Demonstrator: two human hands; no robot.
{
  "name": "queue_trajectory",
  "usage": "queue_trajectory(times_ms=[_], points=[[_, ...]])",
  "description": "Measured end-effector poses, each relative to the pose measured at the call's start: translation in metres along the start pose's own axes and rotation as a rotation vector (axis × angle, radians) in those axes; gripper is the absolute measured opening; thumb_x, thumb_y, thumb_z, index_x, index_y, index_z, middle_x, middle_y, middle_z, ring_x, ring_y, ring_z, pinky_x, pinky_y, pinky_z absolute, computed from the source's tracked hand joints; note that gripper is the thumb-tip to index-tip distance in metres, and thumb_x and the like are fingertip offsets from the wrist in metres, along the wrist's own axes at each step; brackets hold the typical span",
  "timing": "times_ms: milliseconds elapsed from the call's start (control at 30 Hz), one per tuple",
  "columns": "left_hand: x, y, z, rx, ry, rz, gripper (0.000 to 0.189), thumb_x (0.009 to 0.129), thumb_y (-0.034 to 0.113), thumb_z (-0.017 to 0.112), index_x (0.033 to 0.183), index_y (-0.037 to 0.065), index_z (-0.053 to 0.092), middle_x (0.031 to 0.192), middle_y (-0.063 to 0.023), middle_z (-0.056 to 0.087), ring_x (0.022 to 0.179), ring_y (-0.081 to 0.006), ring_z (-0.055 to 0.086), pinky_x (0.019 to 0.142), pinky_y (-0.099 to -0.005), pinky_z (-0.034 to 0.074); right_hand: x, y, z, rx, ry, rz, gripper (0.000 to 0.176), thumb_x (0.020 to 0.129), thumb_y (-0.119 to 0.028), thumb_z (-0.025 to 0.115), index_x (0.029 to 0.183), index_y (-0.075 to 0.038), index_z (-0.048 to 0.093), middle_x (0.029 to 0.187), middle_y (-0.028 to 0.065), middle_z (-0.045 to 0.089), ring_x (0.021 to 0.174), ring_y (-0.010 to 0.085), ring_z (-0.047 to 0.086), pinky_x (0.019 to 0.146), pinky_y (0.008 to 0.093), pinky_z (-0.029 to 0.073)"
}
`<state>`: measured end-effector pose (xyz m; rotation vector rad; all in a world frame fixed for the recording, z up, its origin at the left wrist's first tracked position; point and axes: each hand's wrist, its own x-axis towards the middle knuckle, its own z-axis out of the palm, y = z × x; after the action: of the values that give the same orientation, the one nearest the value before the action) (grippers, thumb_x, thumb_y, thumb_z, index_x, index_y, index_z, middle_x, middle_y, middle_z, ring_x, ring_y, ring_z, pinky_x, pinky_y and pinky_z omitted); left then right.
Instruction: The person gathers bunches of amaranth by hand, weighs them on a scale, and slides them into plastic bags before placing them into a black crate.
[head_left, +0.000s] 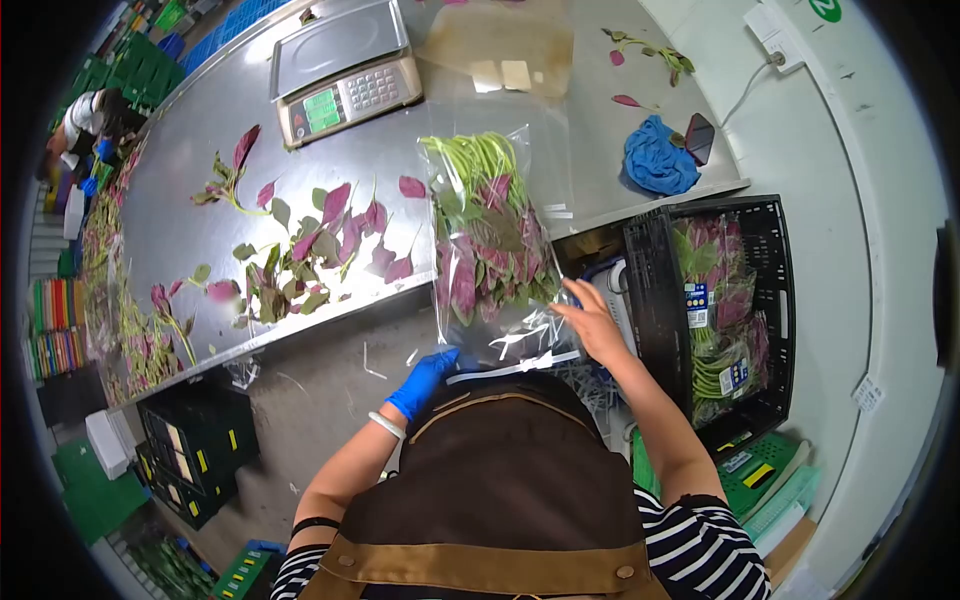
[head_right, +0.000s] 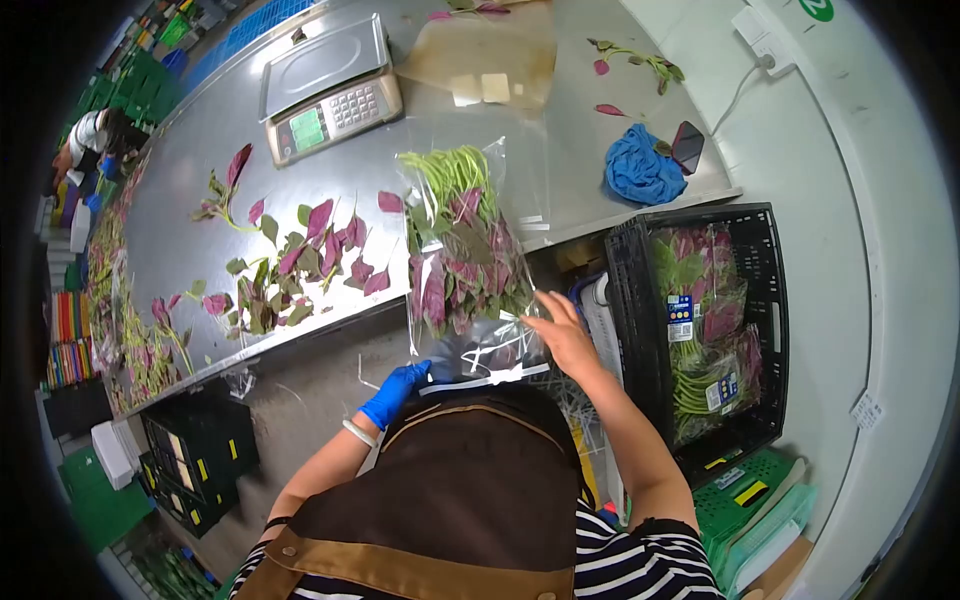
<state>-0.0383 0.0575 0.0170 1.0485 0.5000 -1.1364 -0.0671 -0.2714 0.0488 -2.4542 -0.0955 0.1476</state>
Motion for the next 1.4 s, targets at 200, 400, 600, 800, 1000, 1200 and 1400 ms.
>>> queue_trajectory(times_ms=[200, 400, 600, 800, 1000, 1200, 1400], points=[[0.004, -0.022, -0.021, 0.115, 0.006, 0.184, 0.032, 0.094, 0.018, 0.049, 0.117, -0.004, 0.056, 0.112, -0.0132, 0.063, 0.101, -0.0211, 0.061, 0.091, -0.0336, 0.047, 0.016, -0.070, 0.001, -0.065, 0.174, -0.430, 0.024, 0.074, -0.009, 0.059, 0.097, -0.004, 0.060, 0.102, 0.0098, 0.059, 0.100, 0.0279, 0.053, 0.081, 0.0382, 0.047], [-0.017, -0.016, 0.006, -0.007, 0.193, 0.200, 0.023, 0.093, 0.015, 0.050, 0.107, 0.001, 0.060, 0.098, -0.0078, 0.065, 0.091, -0.0197, 0.062, 0.087, -0.0329, 0.050, 0.016, -0.121, 0.111, -0.183, -0.220, -0.512, 0.017, 0.075, -0.019, 0.064, 0.084, -0.007, 0.056, 0.087, 0.0063, 0.054, 0.088, 0.0231, 0.053, 0.074, 0.0355, 0.044], [-0.015, -0.020, -0.001, -0.096, 0.185, 0.151, 0.025, 0.094, 0.016, 0.048, 0.110, 0.001, 0.059, 0.101, -0.0083, 0.064, 0.091, -0.0192, 0.063, 0.085, -0.0329, 0.050, -0.003, -0.109, 0.098, -0.036, -0.250, -0.578, 0.013, 0.078, -0.019, 0.061, 0.080, -0.006, 0.056, 0.083, 0.0064, 0.054, 0.086, 0.0236, 0.055, 0.072, 0.0364, 0.045], [-0.014, -0.022, -0.003, -0.072, 0.157, 0.182, 0.024, 0.094, 0.014, 0.047, 0.110, 0.000, 0.059, 0.104, -0.0083, 0.063, 0.094, -0.0176, 0.060, 0.084, -0.0333, 0.050, 0.015, -0.128, 0.092, -0.034, -0.104, -0.490, 0.013, 0.077, -0.018, 0.061, 0.079, -0.006, 0.058, 0.083, 0.0061, 0.055, 0.085, 0.0241, 0.055, 0.072, 0.0377, 0.045], [-0.016, -0.026, -0.013, 0.252, 0.032, 0.373, 0.024, 0.089, 0.006, 0.051, 0.111, 0.004, 0.060, 0.104, -0.0052, 0.062, 0.095, -0.0128, 0.058, 0.083, -0.0282, 0.048, 0.018, -0.129, 0.104, -0.126, -0.282, -0.641, 0.011, 0.079, -0.015, 0.054, 0.077, -0.005, 0.058, 0.080, 0.0072, 0.057, 0.082, 0.0236, 0.058, 0.073, 0.0369, 0.044], [-0.022, -0.017, -0.004, 0.194, 0.059, 0.340, 0.028, 0.085, -0.001, 0.055, 0.113, 0.001, 0.059, 0.106, -0.0062, 0.063, 0.097, -0.0129, 0.058, 0.086, -0.0285, 0.048, 0.022, -0.126, 0.096, 0.147, -0.123, -0.470, 0.016, 0.075, -0.022, 0.067, 0.079, -0.009, 0.058, 0.082, 0.0055, 0.055, 0.082, 0.0258, 0.056, 0.075, 0.0377, 0.043], [-0.015, -0.022, -0.010, -0.189, 0.143, 0.155, 0.022, 0.092, 0.012, 0.049, 0.109, 0.003, 0.060, 0.104, -0.0058, 0.063, 0.095, -0.0155, 0.059, 0.085, -0.0288, 0.048, 0.025, -0.131, 0.112, -0.084, -0.228, -0.421, 0.019, 0.074, -0.018, 0.067, 0.080, -0.003, 0.057, 0.083, 0.0098, 0.057, 0.087, 0.0266, 0.057, 0.076, 0.0385, 0.044]])
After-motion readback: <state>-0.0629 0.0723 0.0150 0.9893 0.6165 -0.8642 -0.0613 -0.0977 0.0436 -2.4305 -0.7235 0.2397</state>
